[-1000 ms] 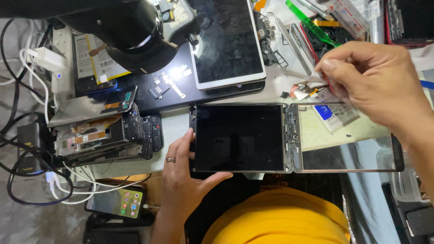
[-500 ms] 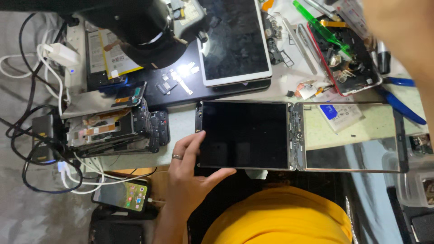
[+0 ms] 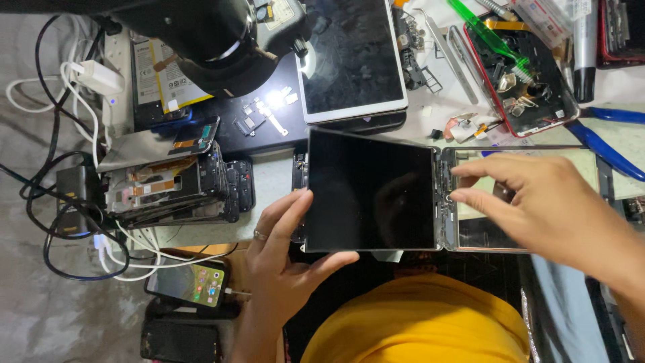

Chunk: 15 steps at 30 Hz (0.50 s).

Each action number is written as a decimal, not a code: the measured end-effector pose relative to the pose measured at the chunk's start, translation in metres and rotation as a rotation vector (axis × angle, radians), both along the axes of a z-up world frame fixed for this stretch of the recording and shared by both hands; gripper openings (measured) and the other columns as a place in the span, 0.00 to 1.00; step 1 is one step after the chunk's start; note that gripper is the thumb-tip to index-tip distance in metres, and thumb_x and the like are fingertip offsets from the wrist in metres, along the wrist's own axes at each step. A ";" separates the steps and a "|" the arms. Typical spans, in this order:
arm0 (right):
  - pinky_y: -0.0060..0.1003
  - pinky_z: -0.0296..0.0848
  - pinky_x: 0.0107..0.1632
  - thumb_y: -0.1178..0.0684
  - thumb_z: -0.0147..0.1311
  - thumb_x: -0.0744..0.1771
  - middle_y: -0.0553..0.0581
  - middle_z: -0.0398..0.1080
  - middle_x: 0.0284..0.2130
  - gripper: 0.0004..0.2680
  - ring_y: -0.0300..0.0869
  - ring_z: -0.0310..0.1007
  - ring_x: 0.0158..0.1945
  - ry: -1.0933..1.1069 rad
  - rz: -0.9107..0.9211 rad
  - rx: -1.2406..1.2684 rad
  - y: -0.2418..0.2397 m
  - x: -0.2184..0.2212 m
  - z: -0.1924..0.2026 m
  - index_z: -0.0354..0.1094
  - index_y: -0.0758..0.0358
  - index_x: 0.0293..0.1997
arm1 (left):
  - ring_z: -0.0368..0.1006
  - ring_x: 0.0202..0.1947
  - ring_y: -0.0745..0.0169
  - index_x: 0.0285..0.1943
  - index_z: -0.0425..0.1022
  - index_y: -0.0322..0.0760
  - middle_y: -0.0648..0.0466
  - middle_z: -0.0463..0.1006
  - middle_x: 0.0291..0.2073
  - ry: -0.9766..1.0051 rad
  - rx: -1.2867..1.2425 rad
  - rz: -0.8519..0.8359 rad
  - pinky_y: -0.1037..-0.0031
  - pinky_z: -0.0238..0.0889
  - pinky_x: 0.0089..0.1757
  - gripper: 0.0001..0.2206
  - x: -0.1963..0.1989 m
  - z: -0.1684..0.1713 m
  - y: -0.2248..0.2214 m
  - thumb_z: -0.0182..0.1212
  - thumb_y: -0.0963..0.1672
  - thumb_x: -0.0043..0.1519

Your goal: The person uses a metal spudger to pry and separate the screen assembly from a white tablet. They then use a screwdriver to remove screws from the back cover and detach it, exposing the internal battery and components.

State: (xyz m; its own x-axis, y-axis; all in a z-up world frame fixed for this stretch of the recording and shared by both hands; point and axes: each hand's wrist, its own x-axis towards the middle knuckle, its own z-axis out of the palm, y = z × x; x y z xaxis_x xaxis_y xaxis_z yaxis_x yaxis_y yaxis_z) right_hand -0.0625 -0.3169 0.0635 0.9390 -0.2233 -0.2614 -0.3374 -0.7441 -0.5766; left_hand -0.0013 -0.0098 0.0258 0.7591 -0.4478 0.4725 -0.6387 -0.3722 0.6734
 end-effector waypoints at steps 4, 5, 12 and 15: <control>0.34 0.71 0.27 0.48 0.65 0.63 0.53 0.80 0.32 0.14 0.38 0.72 0.22 0.093 -0.056 0.110 0.011 -0.008 -0.002 0.77 0.56 0.52 | 0.77 0.56 0.58 0.70 0.68 0.32 0.45 0.74 0.65 0.102 -0.134 -0.110 0.75 0.76 0.53 0.35 0.002 0.011 -0.011 0.81 0.47 0.55; 0.35 0.71 0.26 0.47 0.66 0.63 0.53 0.79 0.31 0.15 0.38 0.72 0.21 0.139 -0.087 0.130 0.012 -0.011 -0.003 0.76 0.55 0.53 | 0.78 0.58 0.58 0.71 0.66 0.32 0.46 0.73 0.66 0.116 -0.163 -0.148 0.75 0.76 0.54 0.35 0.001 0.014 -0.014 0.80 0.46 0.57; 0.28 0.75 0.27 0.64 0.54 0.63 0.56 0.78 0.50 0.25 0.35 0.68 0.26 -0.174 -0.092 0.586 -0.004 -0.049 -0.013 0.67 0.67 0.71 | 0.82 0.50 0.64 0.77 0.61 0.35 0.47 0.75 0.65 0.168 -0.308 -0.421 0.76 0.75 0.53 0.36 -0.016 0.020 -0.053 0.79 0.45 0.62; 0.29 0.75 0.31 0.65 0.55 0.60 0.60 0.77 0.51 0.31 0.37 0.72 0.31 -0.263 -0.083 0.668 -0.008 -0.072 -0.013 0.61 0.71 0.75 | 0.79 0.49 0.62 0.77 0.55 0.33 0.50 0.77 0.64 0.149 -0.311 -0.489 0.76 0.70 0.50 0.38 -0.021 0.021 -0.071 0.78 0.46 0.64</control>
State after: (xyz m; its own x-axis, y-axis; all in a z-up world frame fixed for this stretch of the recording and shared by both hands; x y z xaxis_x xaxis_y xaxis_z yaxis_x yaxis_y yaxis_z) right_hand -0.1345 -0.3249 0.0510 0.9765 -0.1681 -0.1347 -0.1651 -0.1822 -0.9693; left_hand -0.0227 -0.0807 0.0468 0.5677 -0.6195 0.5422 -0.5767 0.1708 0.7989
